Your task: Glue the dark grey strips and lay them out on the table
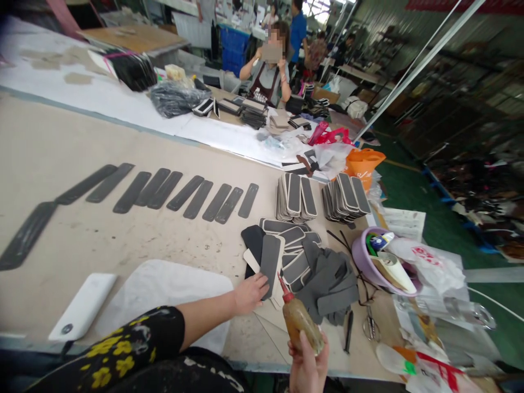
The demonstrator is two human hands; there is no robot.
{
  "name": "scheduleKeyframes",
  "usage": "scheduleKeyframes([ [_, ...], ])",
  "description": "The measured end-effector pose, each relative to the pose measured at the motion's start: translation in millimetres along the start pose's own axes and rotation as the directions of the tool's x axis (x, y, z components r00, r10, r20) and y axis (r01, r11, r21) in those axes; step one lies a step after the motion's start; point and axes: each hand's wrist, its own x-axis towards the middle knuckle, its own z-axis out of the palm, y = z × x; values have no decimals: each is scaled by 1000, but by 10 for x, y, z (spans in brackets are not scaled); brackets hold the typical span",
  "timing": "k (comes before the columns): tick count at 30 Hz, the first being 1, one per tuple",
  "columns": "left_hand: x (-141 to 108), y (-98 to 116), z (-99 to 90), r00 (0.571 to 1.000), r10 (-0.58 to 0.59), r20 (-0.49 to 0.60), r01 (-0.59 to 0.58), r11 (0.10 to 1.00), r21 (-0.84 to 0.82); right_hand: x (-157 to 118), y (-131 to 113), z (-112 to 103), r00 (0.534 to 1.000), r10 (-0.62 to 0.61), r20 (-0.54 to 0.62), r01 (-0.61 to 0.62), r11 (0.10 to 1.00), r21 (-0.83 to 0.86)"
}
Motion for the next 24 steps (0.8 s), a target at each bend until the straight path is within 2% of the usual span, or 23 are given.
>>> scheduleKeyframes([
  [2,83,-4,80,999,-9,34,7,998,59,24,54,-87,1000,2,4,-2,1000,-20],
  [5,146,-45,122,999,-15,48,12,998,60,80,119,-196,1000,-1,4,2,999,-44],
  [10,183,-91,46,997,-43,67,47,997,-56,160,162,-250,1000,8,14,-8,999,-47],
  [13,205,-118,9,998,-67,16,68,981,-183,196,164,-223,1000,4,25,-3,999,-38],
  [16,203,-172,-11,968,-233,-91,196,932,-305,216,143,-174,999,8,42,-7,1000,-17],
  [18,171,-215,-12,942,-318,-108,263,898,-351,217,118,-126,998,14,63,-14,1000,-8],
  [19,146,-233,-6,946,-313,-89,262,895,-361,215,103,-97,998,15,69,-14,1000,-4],
  [22,53,-255,25,984,-177,2,167,921,-353,197,62,-1,998,8,62,-9,1000,15],
  [24,7,-238,40,989,-145,18,143,936,-321,178,44,53,999,0,53,-1,1000,30],
])
